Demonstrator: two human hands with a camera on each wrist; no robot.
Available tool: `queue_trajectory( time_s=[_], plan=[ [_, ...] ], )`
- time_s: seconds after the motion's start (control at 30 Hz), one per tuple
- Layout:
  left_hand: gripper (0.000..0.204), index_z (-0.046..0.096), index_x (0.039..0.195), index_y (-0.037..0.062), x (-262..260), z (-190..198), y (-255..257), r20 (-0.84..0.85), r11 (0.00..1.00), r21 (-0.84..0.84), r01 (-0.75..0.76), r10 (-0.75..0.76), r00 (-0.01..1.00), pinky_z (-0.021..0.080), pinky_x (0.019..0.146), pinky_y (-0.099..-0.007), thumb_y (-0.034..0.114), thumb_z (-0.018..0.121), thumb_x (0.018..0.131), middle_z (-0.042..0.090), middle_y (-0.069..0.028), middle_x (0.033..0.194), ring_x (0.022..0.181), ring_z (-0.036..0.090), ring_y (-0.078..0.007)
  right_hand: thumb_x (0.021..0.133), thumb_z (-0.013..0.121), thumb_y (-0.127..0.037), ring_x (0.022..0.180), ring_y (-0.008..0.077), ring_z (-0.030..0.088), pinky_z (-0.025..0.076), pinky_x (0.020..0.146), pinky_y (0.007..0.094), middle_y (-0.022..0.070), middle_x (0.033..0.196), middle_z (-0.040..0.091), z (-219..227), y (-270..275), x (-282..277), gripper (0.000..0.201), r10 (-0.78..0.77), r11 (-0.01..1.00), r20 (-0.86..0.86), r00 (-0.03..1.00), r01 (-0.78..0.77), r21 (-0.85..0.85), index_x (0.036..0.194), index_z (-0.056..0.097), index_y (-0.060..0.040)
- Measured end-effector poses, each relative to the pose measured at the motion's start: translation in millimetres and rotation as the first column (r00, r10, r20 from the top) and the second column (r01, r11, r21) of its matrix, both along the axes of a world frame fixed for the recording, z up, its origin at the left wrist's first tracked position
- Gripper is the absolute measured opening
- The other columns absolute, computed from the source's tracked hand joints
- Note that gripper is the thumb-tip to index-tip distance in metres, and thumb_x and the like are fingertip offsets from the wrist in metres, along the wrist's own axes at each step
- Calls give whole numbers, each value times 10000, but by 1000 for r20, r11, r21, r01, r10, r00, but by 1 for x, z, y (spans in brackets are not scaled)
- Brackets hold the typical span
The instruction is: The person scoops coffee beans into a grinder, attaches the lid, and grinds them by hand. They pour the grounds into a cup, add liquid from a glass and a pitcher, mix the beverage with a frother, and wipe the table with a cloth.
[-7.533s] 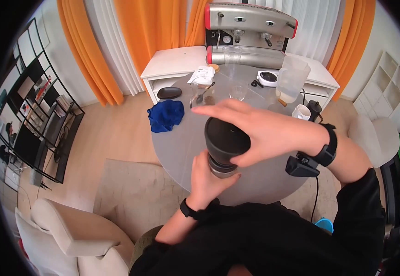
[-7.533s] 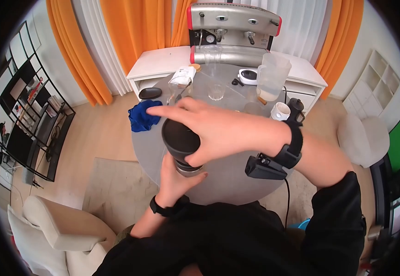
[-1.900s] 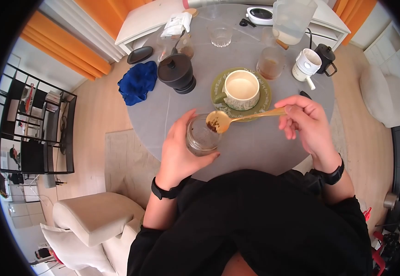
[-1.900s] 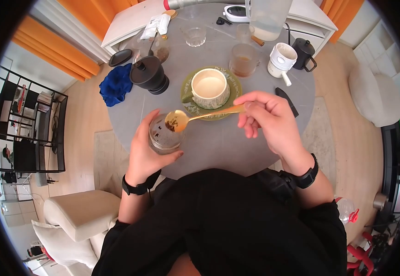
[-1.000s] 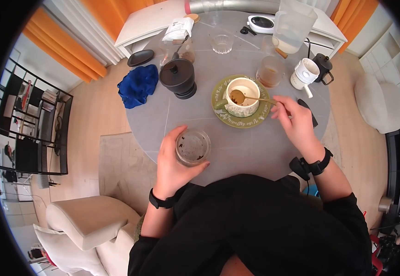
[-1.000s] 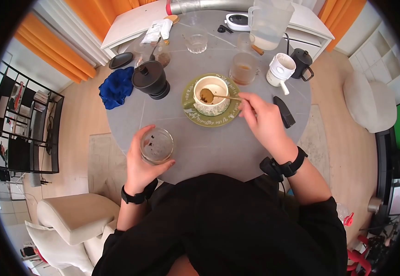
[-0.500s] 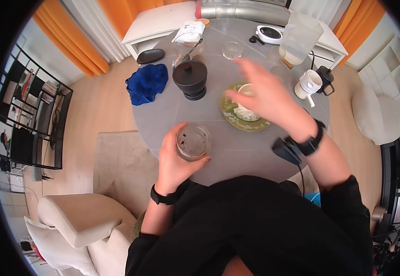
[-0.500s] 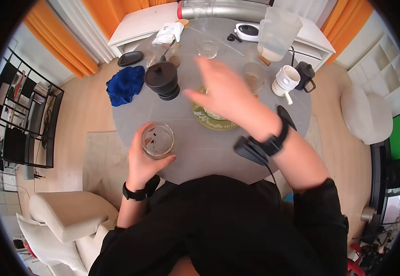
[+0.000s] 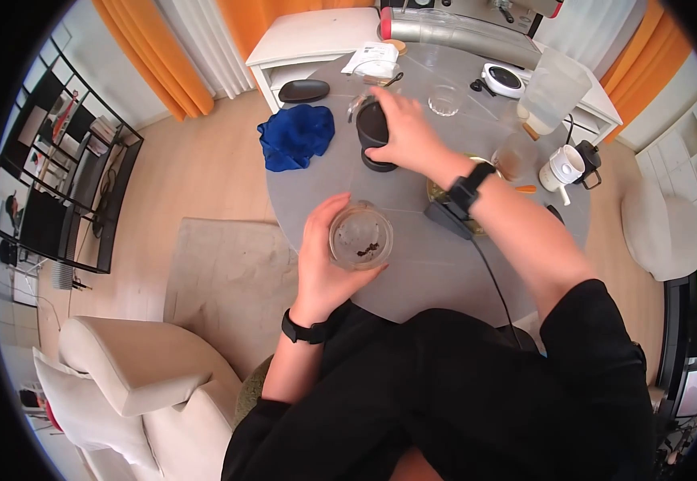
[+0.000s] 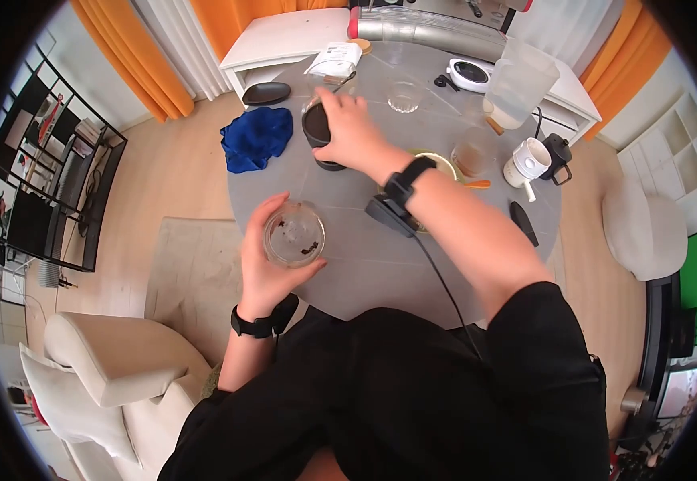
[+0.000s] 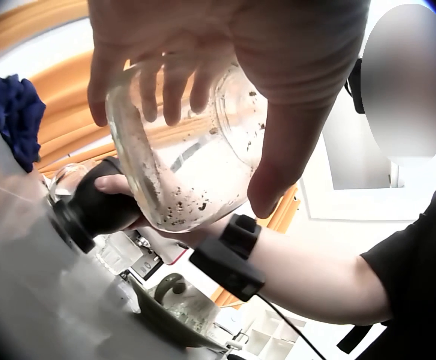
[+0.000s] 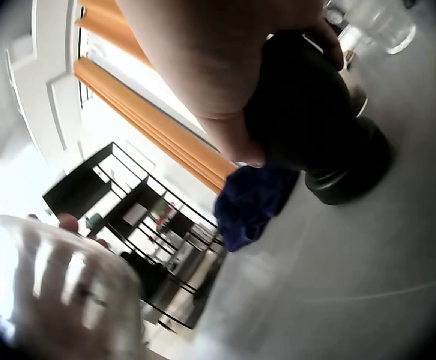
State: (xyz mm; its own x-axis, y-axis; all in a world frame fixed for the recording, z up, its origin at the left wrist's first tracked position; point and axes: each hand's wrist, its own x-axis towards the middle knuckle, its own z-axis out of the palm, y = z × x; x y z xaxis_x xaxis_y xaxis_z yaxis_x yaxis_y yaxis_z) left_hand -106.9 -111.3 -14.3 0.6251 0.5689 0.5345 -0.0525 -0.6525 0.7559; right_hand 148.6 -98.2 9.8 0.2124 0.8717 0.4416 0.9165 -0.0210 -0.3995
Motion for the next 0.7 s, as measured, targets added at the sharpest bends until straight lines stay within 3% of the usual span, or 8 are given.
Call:
queue_trajectory(
  time_s=[0.1, 0.17, 0.23, 0.3, 0.37, 0.53, 0.63, 0.7],
  plan=[
    [874, 482, 1315, 21, 0, -2, 3, -110, 996, -49, -81, 75, 991, 470, 1005, -382, 66, 885, 541, 538, -149, 1342, 1205, 564, -237, 627, 861, -222, 1226, 408, 466, 403, 1053, 457, 226, 1307, 514, 51, -35, -13, 1012, 136, 978, -30, 990, -130, 164, 1468, 316, -82],
    [845, 499, 1292, 27, 3, -9, 5, -128, 989, -118, -86, 70, 989, 468, 992, -390, 110, 887, 546, 570, -148, 1279, 1180, 568, -284, 638, 848, -206, 1218, 384, 490, 418, 1043, 451, 207, 1295, 522, 94, -64, -28, 999, 247, 965, -169, 954, -228, 126, 1473, 310, -101],
    [819, 516, 1269, 32, 8, -12, 4, -144, 980, -179, -85, 59, 988, 465, 979, -399, 154, 889, 551, 602, -146, 1215, 1154, 571, -331, 640, 839, -192, 1209, 372, 501, 424, 1039, 445, 193, 1289, 525, 114, -80, -34, 991, 371, 928, -159, 915, -358, 104, 1474, 311, -113],
    [779, 542, 1235, 22, 13, -13, 1, -166, 952, -306, 1, -55, 985, 472, 956, -397, 163, 885, 550, 625, -146, 1164, 1119, 593, -332, 642, 831, -178, 1201, 361, 513, 430, 1035, 438, 179, 1283, 529, 119, -91, -41, 983, 481, 877, -158, 862, -473, 89, 1475, 311, -125],
    [775, 549, 1231, 21, 17, -7, -3, -159, 949, -313, 32, -85, 984, 475, 946, -396, 161, 887, 548, 626, -150, 1160, 1113, 595, -331, 600, 830, -110, 1271, 306, 509, 395, 1085, 398, 127, 1379, 499, 119, -97, -48, 1039, 526, 842, -142, 838, -537, -50, 1497, 304, -106],
    [773, 562, 1226, 9, 19, 9, -3, -172, 957, -267, 113, -163, 971, 478, 931, -389, 157, 887, 540, 635, -158, 1142, 1084, 610, -320, 610, 815, -104, 1266, 290, 509, 384, 1095, 392, 119, 1374, 490, 116, -101, -40, 1039, 585, 791, -205, 785, -608, -69, 1505, 288, -108],
    [764, 565, 1226, 5, 19, 17, 3, -97, 904, -326, 277, -323, 941, 464, 952, -371, 160, 890, 552, 649, -134, 1135, 1089, 613, -265, 613, 809, -108, 1263, 280, 509, 376, 1099, 388, 118, 1366, 498, 116, -97, -33, 1046, 656, 728, -264, 707, -685, -30, 1511, 272, -108],
    [770, 561, 1246, 9, 18, 17, 10, -96, 786, -511, 347, -453, 886, 458, 966, -352, 157, 890, 565, 659, -91, 1136, 1097, 606, -205, 614, 806, -110, 1262, 273, 508, 373, 1098, 387, 117, 1362, 503, 116, -95, -28, 1050, 692, 694, -284, 664, -720, 7, 1513, 263, -106]
  ],
)
